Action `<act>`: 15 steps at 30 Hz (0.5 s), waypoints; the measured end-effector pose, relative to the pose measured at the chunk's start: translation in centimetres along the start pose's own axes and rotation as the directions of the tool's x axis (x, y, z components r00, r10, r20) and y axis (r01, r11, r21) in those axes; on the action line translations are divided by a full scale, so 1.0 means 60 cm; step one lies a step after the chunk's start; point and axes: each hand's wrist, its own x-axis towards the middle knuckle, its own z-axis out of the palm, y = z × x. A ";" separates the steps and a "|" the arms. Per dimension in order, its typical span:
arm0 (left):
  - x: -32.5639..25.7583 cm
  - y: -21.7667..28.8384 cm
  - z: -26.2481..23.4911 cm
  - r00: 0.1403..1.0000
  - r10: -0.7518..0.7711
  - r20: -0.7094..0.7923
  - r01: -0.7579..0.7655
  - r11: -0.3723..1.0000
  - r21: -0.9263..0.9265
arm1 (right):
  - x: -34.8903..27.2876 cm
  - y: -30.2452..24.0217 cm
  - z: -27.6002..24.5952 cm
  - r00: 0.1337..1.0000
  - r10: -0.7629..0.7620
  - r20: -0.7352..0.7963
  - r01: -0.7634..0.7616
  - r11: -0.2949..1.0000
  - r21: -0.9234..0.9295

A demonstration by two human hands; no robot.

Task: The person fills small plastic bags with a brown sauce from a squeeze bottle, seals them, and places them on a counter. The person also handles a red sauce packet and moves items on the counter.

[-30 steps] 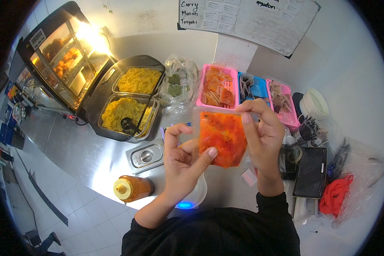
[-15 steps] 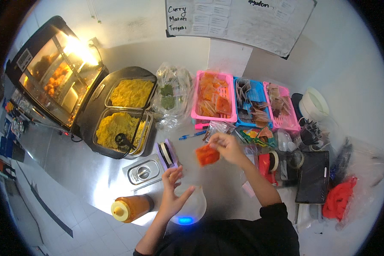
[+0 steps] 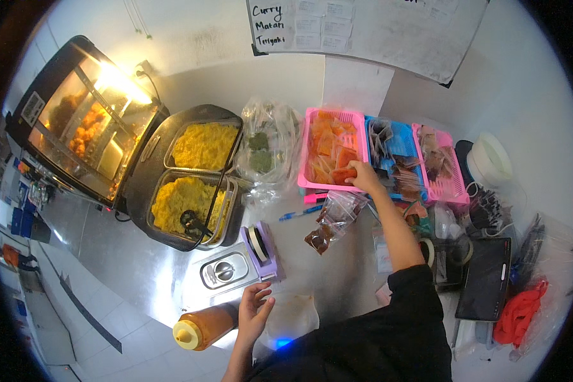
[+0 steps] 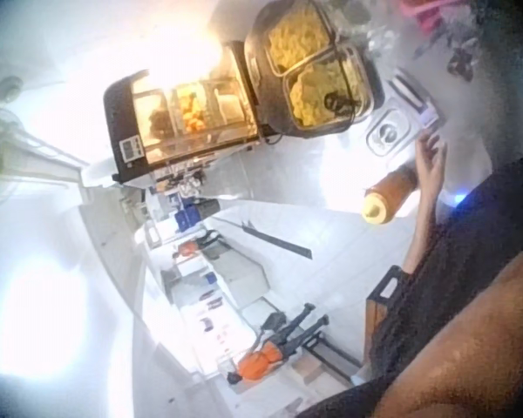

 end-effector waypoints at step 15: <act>-0.027 -0.010 -0.024 0.996 -0.050 0.077 0.029 0.968 0.250 | 0.068 0.045 0.041 0.995 0.088 0.046 -0.086 0.995 -0.048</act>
